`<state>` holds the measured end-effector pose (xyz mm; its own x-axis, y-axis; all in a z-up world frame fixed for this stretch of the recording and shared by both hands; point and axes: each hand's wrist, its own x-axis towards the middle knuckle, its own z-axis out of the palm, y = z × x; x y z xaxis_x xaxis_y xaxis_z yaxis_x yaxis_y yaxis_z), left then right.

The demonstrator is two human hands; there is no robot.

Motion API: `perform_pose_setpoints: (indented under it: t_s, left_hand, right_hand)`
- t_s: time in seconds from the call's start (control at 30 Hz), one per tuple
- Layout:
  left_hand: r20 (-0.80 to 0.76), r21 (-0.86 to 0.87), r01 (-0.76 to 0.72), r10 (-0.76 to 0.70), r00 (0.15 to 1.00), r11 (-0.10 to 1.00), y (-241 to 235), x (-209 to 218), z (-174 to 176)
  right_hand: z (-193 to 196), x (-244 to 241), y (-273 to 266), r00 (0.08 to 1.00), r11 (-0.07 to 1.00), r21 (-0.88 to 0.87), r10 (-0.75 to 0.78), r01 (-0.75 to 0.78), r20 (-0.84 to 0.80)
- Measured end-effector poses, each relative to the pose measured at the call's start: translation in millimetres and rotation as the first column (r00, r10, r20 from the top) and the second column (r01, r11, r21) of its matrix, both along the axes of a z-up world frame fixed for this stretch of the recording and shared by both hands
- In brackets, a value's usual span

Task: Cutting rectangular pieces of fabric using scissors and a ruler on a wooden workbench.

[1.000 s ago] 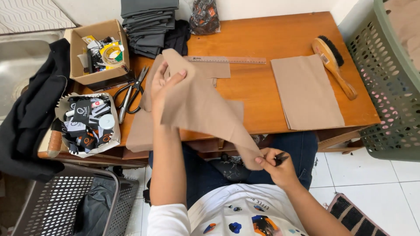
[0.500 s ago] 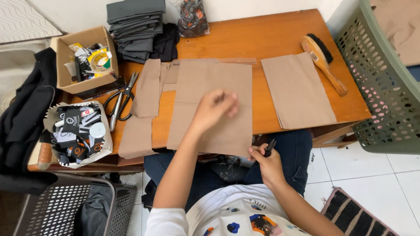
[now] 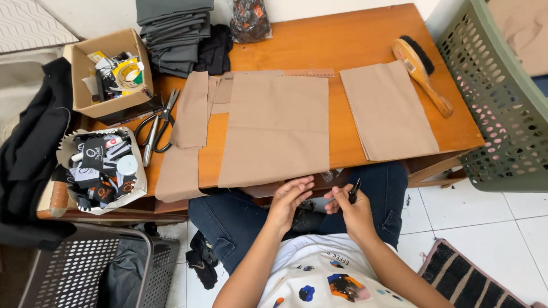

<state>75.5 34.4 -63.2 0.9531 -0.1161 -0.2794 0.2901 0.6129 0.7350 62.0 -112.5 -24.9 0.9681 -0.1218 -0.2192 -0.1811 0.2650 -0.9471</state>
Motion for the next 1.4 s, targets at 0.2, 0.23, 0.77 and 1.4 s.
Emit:
perform_pose_setpoints:
  t_s: [0.2,0.23,0.77,1.4]
  left_hand:
    - [-0.289,0.098,0.178,-0.143,0.946,0.979,1.4,2.0,-55.7]
    - [-0.291,0.100,0.179,-0.143,0.946,0.979,0.4,-0.4,-45.2]
    - [-0.184,-0.204,-0.191,0.154,0.971,0.960,-21.9,1.1,-33.2]
    - [-0.232,0.116,-0.064,0.089,0.969,0.991,-56.6,-8.3,18.7]
  right_hand:
    - [-26.7,-14.4,-22.8,0.999,0.997,-0.050,0.054,-0.054,0.005]
    - [-30.4,-16.0,-25.1,0.999,0.997,-0.048,0.054,-0.054,0.003]
    - [-42.2,-19.2,-31.8,0.964,0.945,0.206,0.264,-0.255,-0.018]
    - [-48.3,-25.6,-27.1,0.935,0.923,0.158,0.340,-0.352,0.099]
